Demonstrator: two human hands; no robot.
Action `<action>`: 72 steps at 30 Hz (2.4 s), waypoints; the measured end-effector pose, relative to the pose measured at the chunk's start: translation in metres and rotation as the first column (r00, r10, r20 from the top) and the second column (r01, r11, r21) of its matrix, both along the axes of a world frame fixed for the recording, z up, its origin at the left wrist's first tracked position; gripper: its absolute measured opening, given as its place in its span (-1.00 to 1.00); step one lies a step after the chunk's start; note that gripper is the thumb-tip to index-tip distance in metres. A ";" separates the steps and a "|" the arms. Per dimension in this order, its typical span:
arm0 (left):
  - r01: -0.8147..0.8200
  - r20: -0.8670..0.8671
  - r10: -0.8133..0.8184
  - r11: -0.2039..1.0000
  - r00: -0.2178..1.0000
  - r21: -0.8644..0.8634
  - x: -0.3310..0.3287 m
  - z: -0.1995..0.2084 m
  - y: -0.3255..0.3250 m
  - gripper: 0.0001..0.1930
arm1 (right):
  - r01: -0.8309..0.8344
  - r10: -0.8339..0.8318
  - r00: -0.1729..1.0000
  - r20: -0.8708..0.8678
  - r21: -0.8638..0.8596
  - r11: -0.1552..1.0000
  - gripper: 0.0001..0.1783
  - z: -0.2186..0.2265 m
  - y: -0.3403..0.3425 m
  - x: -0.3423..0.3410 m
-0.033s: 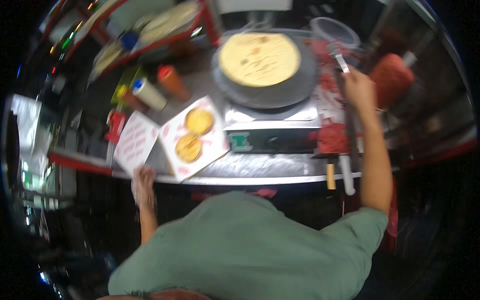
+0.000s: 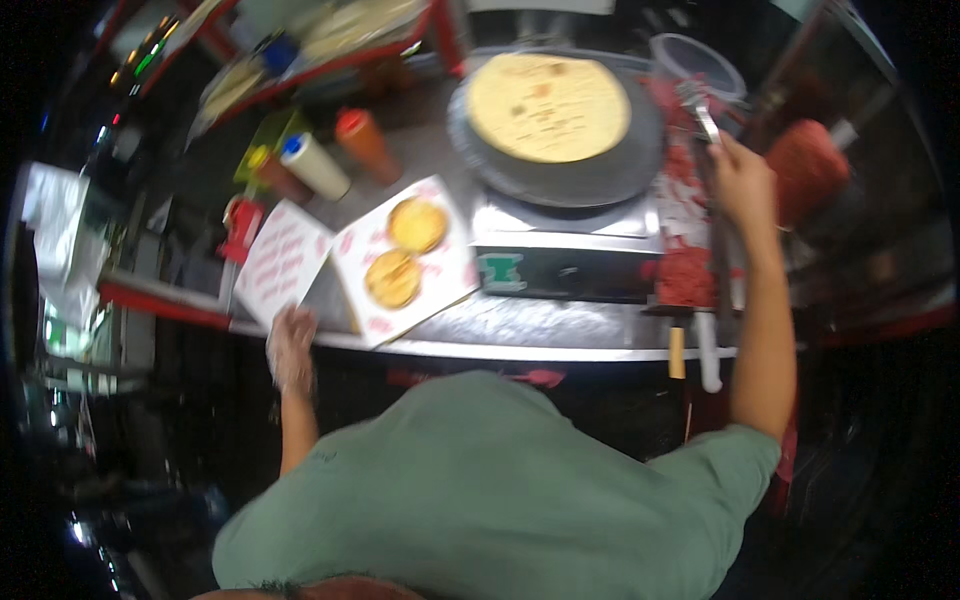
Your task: The person assembles a sandwich by placing sliced meat and cheese onto a bun, then wraps it in paper. They also cook shredded meat on a griddle and hand the wrapped sandwich to a customer.
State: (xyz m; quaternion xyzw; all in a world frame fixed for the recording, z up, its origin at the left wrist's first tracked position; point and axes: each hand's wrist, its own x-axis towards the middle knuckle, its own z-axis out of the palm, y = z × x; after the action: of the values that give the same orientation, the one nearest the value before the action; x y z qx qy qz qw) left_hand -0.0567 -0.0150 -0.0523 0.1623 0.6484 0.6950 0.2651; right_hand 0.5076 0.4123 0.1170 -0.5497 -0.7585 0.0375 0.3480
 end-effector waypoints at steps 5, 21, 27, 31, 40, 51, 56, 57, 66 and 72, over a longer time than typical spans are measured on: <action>0.241 -0.225 -0.251 0.968 0.942 -0.069 -0.048 -0.007 0.050 -0.51 | -0.331 0.264 0.922 -0.281 -0.225 0.916 -0.58 0.006 -0.078 -0.122; 0.749 -0.286 -0.769 0.632 0.572 -0.200 -0.031 -0.040 0.100 -0.54 | -0.268 0.233 0.964 -0.131 -0.470 0.841 -0.51 -0.117 -0.314 -0.299; 0.597 -0.811 -0.562 0.710 0.161 -0.373 -0.011 -0.015 0.115 -0.67 | -0.135 0.099 0.969 -0.226 -0.151 0.979 -0.54 -0.076 -0.251 -0.234; 0.512 -0.864 -0.492 0.773 0.108 -0.375 0.008 -0.002 0.123 -0.78 | 0.123 -0.244 0.849 -0.468 -0.274 0.954 -0.55 -0.038 -0.154 -0.128; 0.473 -0.609 -0.586 0.804 0.535 -0.359 0.051 -0.017 0.122 -0.82 | 0.329 -0.301 0.944 0.132 -0.394 0.858 -0.65 -0.110 0.000 -0.037; 0.145 -0.685 -0.485 0.858 0.543 -0.493 0.056 0.007 0.062 -0.75 | 0.100 -0.070 0.983 0.170 -0.175 0.979 -0.71 -0.105 0.067 -0.013; 0.120 -0.679 -0.375 0.912 0.631 -0.392 0.051 -0.008 0.039 -0.75 | 0.099 -0.066 0.951 0.302 -0.093 0.991 -0.53 -0.134 0.087 -0.053; 0.103 -0.647 -0.339 0.921 0.683 -0.375 0.047 -0.012 0.035 -0.74 | 0.118 -0.029 0.901 0.433 -0.180 0.977 -0.54 -0.140 0.103 -0.049; 0.077 -0.579 -0.317 0.913 0.751 -0.400 0.016 -0.015 0.016 -0.70 | 0.109 -0.082 0.985 0.152 -0.177 0.978 -0.55 -0.040 0.062 0.012; 0.215 -0.813 -0.384 0.923 0.437 -0.320 0.006 -0.014 0.068 -0.52 | -0.194 0.074 0.960 -0.269 -0.456 0.868 -0.57 0.020 -0.101 -0.117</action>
State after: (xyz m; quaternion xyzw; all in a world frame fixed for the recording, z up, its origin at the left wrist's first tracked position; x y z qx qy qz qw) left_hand -0.0507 0.0532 -0.0662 0.5770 0.7093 0.4033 0.0366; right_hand 0.3906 0.3113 0.1375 -0.5554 -0.7138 0.3148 0.2881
